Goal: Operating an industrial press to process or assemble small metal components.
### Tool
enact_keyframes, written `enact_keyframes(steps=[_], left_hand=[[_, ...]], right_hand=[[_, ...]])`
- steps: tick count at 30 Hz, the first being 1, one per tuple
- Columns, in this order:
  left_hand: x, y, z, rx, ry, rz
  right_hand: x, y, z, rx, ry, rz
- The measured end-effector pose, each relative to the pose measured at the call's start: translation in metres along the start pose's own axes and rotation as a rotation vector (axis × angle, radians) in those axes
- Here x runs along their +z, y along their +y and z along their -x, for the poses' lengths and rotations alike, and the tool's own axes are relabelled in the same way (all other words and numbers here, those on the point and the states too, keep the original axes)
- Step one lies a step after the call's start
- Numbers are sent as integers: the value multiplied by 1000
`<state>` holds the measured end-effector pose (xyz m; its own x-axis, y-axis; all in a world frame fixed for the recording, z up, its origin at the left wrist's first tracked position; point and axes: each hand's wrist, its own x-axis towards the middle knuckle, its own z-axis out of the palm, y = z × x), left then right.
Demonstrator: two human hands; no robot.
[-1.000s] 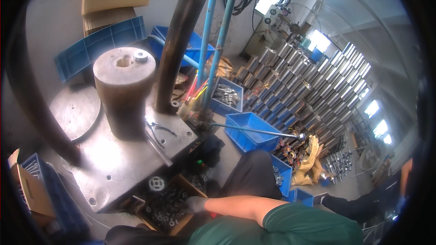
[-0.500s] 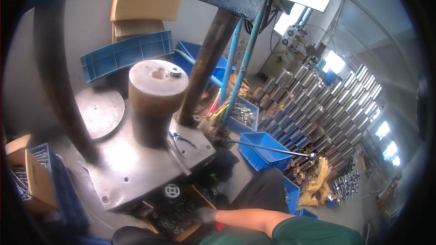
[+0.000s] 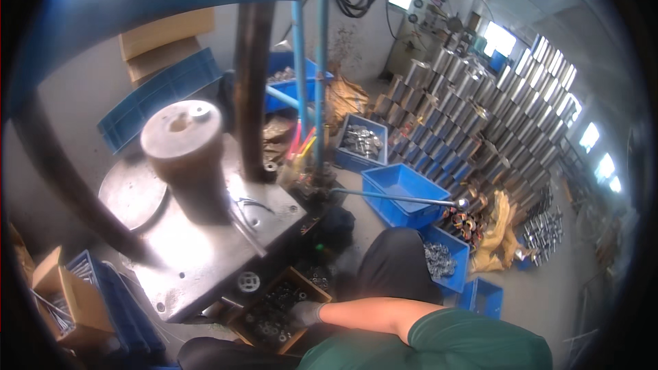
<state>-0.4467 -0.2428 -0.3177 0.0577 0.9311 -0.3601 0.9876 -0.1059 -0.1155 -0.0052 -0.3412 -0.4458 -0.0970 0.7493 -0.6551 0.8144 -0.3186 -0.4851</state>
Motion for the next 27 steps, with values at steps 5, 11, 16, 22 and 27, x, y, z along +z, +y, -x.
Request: enact_keyframes(steps=[5,11,16,22,27], left_hand=[[20,-11,-20,-60,105,231],[4,-63,-30,97,435,1287],[-162,34,16,377,332,2013],[-253,207,4,295,-89,1718],[-239,277,-71,191,20,1341]], right_hand=[[-13,-35,11,-112,197,-107],[-9,-31,9,-192,102,-149],[2,-17,-14,-184,72,17],[-18,-24,6,-191,25,60],[-27,-24,21,-214,15,40]])
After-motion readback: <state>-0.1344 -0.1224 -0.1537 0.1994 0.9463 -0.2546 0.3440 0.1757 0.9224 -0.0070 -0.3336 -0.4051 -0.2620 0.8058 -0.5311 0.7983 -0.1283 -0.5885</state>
